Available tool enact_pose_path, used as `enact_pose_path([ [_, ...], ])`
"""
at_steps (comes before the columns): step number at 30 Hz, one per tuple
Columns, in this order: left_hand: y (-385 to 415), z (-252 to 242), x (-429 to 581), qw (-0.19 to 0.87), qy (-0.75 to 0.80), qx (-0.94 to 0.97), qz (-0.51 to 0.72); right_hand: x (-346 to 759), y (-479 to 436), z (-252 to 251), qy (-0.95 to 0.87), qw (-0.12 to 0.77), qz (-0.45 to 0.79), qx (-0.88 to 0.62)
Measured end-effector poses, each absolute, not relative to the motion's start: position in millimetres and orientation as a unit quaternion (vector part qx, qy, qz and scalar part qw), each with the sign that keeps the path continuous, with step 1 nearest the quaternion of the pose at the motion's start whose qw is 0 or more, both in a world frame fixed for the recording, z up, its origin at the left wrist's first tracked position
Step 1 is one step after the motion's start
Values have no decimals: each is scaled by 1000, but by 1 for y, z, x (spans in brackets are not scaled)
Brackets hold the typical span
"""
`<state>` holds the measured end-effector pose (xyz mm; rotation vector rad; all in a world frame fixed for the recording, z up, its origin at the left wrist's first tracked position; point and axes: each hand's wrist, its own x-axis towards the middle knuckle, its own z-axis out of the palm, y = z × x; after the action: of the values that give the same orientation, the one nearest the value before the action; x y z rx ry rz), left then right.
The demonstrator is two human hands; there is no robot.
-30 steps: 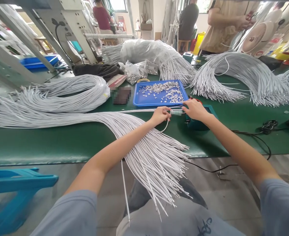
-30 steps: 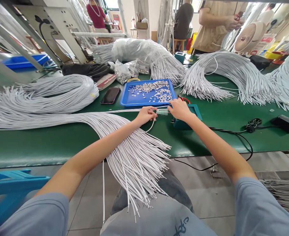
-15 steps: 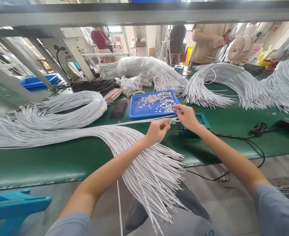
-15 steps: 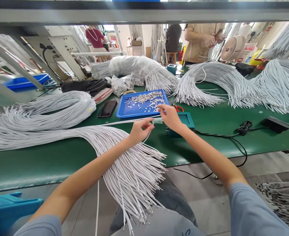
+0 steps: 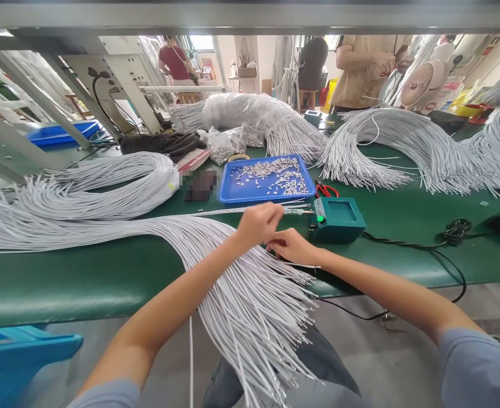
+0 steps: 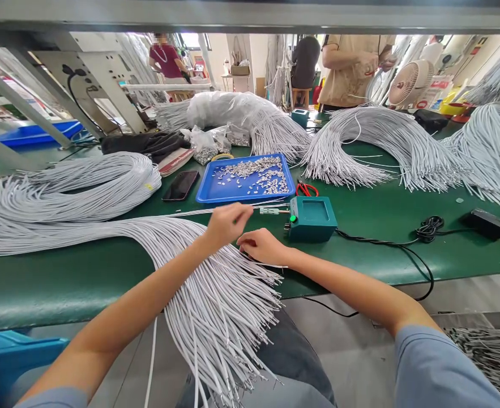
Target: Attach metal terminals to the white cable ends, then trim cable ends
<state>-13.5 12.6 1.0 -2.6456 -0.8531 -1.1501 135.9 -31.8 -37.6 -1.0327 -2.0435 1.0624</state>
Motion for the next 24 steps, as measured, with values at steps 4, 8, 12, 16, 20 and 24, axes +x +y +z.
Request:
enact_pose_path([
  [4, 47, 4, -34, 43, -546, -833, -79, 133, -37, -36, -797, 291, 359, -390],
  [8, 60, -3, -42, 23, -561, -827, -30, 132, -43, -38, -856, 280, 261, -349],
  [12, 59, -7, -41, 32, -562, -826, -35, 130, -47, -42, -878, 262, 196, -349],
  [16, 56, -7, -39, 57, -561, -822, -80, 130, -44, -43, -882, 254, 202, -343],
  [20, 53, -7, -40, 44, -478, -834, -271, 130, -38, -42, -873, 254, 231, -346],
  [24, 34, 1, -31, -50, -303, -855, -417, 130, -34, -41, -873, 248, 245, -343],
])
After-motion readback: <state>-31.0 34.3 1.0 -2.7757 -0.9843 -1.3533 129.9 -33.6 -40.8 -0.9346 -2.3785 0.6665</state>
